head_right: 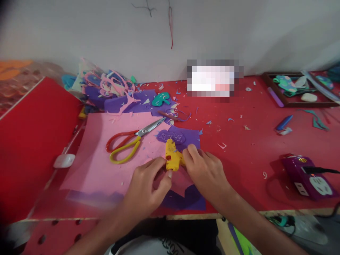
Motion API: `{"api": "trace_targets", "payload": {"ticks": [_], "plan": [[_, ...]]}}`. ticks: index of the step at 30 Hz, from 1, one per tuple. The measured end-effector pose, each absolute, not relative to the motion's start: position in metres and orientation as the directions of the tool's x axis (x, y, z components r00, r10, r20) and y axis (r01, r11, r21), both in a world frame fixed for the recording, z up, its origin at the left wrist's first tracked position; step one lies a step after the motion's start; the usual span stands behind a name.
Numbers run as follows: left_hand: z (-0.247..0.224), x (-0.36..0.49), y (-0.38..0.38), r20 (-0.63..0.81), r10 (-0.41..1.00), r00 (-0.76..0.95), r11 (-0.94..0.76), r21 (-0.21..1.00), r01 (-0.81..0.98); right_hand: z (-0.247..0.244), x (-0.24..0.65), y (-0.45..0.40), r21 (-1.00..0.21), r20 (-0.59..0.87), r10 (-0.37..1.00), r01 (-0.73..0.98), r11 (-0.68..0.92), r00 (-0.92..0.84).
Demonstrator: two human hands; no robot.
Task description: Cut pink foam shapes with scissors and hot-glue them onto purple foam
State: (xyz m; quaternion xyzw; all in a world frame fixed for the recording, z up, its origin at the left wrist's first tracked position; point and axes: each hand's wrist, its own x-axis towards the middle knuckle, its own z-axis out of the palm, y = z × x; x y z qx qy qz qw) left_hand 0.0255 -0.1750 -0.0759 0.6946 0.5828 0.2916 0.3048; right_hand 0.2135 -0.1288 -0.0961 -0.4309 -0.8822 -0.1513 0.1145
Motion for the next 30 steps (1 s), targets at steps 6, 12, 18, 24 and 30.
{"api": "trace_targets", "payload": {"ticks": [6, 12, 18, 24, 30], "plan": [[-0.071, 0.019, -0.177, 0.061, 0.979, 0.196, -0.178, 0.730, 0.660, -0.096, 0.218, -0.128, -0.009, 0.310, 0.777, 0.815, 0.579, -0.549], [-0.068, -0.005, -0.173, 0.185, 0.973, 0.137, -0.229, 0.698, 0.679, -0.093, 0.230, -0.117, -0.548, 0.155, 0.916, 0.740, 0.391, -0.369], [-0.083, -0.025, -0.176, 0.306, 0.949, 0.075, -0.254, 0.602, 0.757, -0.099, 0.237, -0.106, -0.707, 0.039, 0.976, 0.684, 0.178, -0.214], [-0.088, -0.026, -0.180, 0.344, 0.937, 0.061, -0.259, 0.565, 0.784, -0.103, 0.240, -0.104, -0.655, 0.059, 0.988, 0.741, 0.145, -0.141], [-0.088, -0.025, -0.176, 0.359, 0.932, 0.050, -0.260, 0.566, 0.782, -0.105, 0.243, -0.105, -0.662, 0.025, 0.993, 0.743, 0.102, -0.114]]}}
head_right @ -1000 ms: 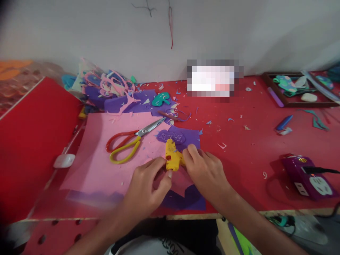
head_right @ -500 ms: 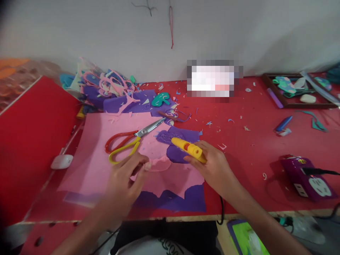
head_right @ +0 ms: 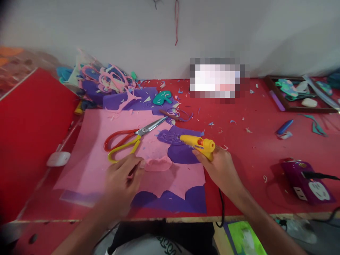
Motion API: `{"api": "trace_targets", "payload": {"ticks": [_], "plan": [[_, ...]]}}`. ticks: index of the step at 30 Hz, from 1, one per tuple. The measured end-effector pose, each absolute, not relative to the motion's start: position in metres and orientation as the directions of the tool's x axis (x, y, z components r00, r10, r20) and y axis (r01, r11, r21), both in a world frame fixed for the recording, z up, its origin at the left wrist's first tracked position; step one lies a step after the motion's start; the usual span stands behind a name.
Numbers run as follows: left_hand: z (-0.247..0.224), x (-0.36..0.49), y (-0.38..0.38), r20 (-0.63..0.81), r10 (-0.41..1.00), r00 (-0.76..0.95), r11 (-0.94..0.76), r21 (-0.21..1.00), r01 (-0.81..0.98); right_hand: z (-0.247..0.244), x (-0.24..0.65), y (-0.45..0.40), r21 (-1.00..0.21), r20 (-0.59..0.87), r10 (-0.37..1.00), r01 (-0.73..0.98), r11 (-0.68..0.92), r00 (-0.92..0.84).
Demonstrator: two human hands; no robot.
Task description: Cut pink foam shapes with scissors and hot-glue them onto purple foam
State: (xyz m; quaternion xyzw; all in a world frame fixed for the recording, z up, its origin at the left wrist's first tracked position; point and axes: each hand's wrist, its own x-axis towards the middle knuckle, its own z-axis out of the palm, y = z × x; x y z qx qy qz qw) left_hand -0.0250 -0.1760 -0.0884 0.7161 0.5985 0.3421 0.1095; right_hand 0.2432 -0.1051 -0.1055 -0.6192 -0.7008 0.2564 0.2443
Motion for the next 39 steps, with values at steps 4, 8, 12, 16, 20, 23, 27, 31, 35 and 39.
{"api": "trace_targets", "payload": {"ticks": [4, 8, 12, 16, 20, 23, 27, 31, 35, 39], "plan": [[-0.095, -0.028, -0.174, 0.371, 0.926, 0.067, -0.281, 0.564, 0.777, -0.104, 0.244, -0.104, -0.704, -0.012, 0.991, 0.705, 0.084, -0.130], [-0.099, -0.029, -0.173, 0.393, 0.915, 0.087, -0.317, 0.572, 0.756, -0.103, 0.245, -0.103, -0.757, -0.072, 0.980, 0.650, 0.067, -0.186], [-0.102, -0.028, -0.172, 0.412, 0.906, 0.095, -0.337, 0.569, 0.750, -0.101, 0.240, -0.101, -0.756, -0.087, 0.977, 0.651, 0.064, -0.197], [-0.106, -0.028, -0.170, 0.376, 0.917, 0.137, -0.327, 0.508, 0.797, -0.099, 0.232, -0.097, -0.695, -0.044, 0.984, 0.713, 0.093, -0.171], [-0.093, -0.032, -0.165, 0.260, 0.907, 0.330, -0.407, 0.346, 0.845, -0.097, 0.233, -0.096, -0.666, -0.018, 0.987, 0.739, 0.106, -0.158], [-0.077, -0.037, -0.154, 0.187, 0.881, 0.434, -0.469, 0.233, 0.852, -0.094, 0.239, -0.098, -0.672, -0.046, 0.986, 0.735, 0.088, -0.161], [-0.070, -0.043, -0.130, 0.192, 0.819, 0.540, -0.564, 0.097, 0.820, -0.091, 0.247, -0.101, -0.639, -0.084, 0.982, 0.765, 0.077, -0.169], [-0.080, -0.042, -0.111, 0.268, 0.780, 0.565, -0.591, 0.022, 0.806, -0.088, 0.252, -0.100, -0.619, -0.065, 0.986, 0.781, 0.079, -0.152], [-0.096, -0.040, -0.106, 0.369, 0.773, 0.517, -0.575, 0.061, 0.816, -0.086, 0.260, -0.084, -0.691, -0.043, 0.966, 0.706, 0.155, -0.254], [-0.111, -0.041, -0.108, 0.414, 0.769, 0.487, -0.569, 0.097, 0.816, -0.081, 0.270, -0.054, -0.757, -0.103, 0.898, 0.619, 0.208, -0.428]]}}
